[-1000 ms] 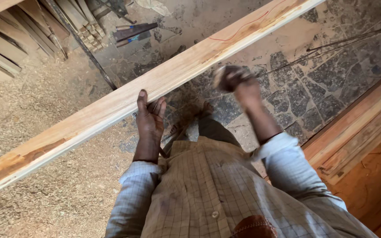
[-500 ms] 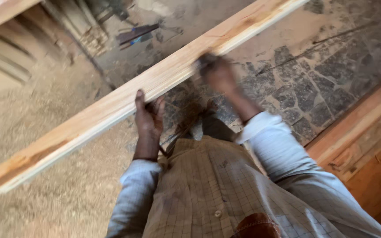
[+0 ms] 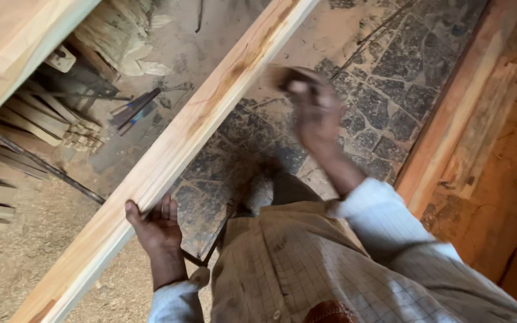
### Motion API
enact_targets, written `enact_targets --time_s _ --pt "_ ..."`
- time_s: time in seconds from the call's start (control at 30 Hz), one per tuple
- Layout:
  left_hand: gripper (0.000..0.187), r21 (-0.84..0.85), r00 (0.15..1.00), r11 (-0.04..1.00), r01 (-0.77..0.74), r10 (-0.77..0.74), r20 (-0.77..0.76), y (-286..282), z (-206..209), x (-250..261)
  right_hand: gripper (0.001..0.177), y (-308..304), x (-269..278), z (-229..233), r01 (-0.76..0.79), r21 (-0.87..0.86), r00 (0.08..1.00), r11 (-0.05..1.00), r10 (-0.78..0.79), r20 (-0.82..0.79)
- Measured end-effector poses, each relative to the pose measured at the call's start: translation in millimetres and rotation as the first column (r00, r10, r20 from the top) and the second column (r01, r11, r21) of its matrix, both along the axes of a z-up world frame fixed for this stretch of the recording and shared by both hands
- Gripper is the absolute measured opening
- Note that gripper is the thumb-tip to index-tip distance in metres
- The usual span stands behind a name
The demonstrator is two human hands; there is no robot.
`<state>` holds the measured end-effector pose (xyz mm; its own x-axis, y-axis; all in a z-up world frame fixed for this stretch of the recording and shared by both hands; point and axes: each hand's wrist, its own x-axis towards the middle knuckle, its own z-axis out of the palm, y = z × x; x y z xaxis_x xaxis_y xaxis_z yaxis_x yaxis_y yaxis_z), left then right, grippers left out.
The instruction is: The person sands a long wooden plank with a sanding block, repeatedly rubbing the surface and edges. They reposition the plank on a metal stand and continue sanding different sections, including the ends and sides.
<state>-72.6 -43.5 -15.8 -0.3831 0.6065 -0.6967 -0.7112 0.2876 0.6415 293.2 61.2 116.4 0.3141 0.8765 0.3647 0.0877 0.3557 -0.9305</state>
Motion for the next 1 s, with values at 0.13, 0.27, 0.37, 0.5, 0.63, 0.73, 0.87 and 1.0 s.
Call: enact_targets --time_s 0.13,0.27,0.37,0.5,0.63,0.73,0.87,1.0 --pt "0.070 -0.060 0.991 0.990 -0.127 0.129 0.028 7.7 -6.0 8.1 0.011 -21.9 94.5 -16.2 0.171 -0.284 0.985 0.943 -0.172 0.022" --pt "0.072 0.152 0.973 0.961 -0.231 0.231 0.016 15.4 -24.5 23.6 0.008 4.6 164.7 -49.2 -0.048 -0.469 0.939 0.882 -0.120 -0.322" --pt "0.073 0.247 0.969 0.939 -0.237 0.248 -0.014 19.6 -31.0 26.2 0.011 44.2 204.3 -67.1 -0.194 -0.523 0.945 0.830 0.015 -0.327" --pt "0.072 0.074 0.912 0.921 -0.381 0.388 -0.131 20.4 -23.0 35.7 0.007 106.8 213.8 -81.3 -0.450 -0.358 0.879 0.818 0.335 -0.338" --pt "0.086 0.211 0.946 0.945 -0.252 0.287 -0.154 16.8 -22.2 45.5 0.012 147.3 211.6 -81.6 -0.480 -0.551 0.854 0.682 0.506 -0.118" --pt "0.088 0.117 0.917 0.938 -0.325 0.343 -0.202 21.2 -30.7 42.6 0.015 162.1 201.2 -89.3 -0.542 -0.505 0.823 0.671 0.546 -0.159" --pt "0.093 0.085 0.900 0.916 -0.391 0.400 -0.173 25.5 -37.7 35.3 0.018 172.1 180.2 -98.5 -0.640 -0.447 0.768 0.625 0.534 -0.353" --pt "0.094 0.065 0.887 0.915 -0.399 0.403 -0.225 27.8 -35.3 37.4 0.019 182.8 178.8 -92.8 -0.398 -0.571 0.844 0.718 0.531 0.080"
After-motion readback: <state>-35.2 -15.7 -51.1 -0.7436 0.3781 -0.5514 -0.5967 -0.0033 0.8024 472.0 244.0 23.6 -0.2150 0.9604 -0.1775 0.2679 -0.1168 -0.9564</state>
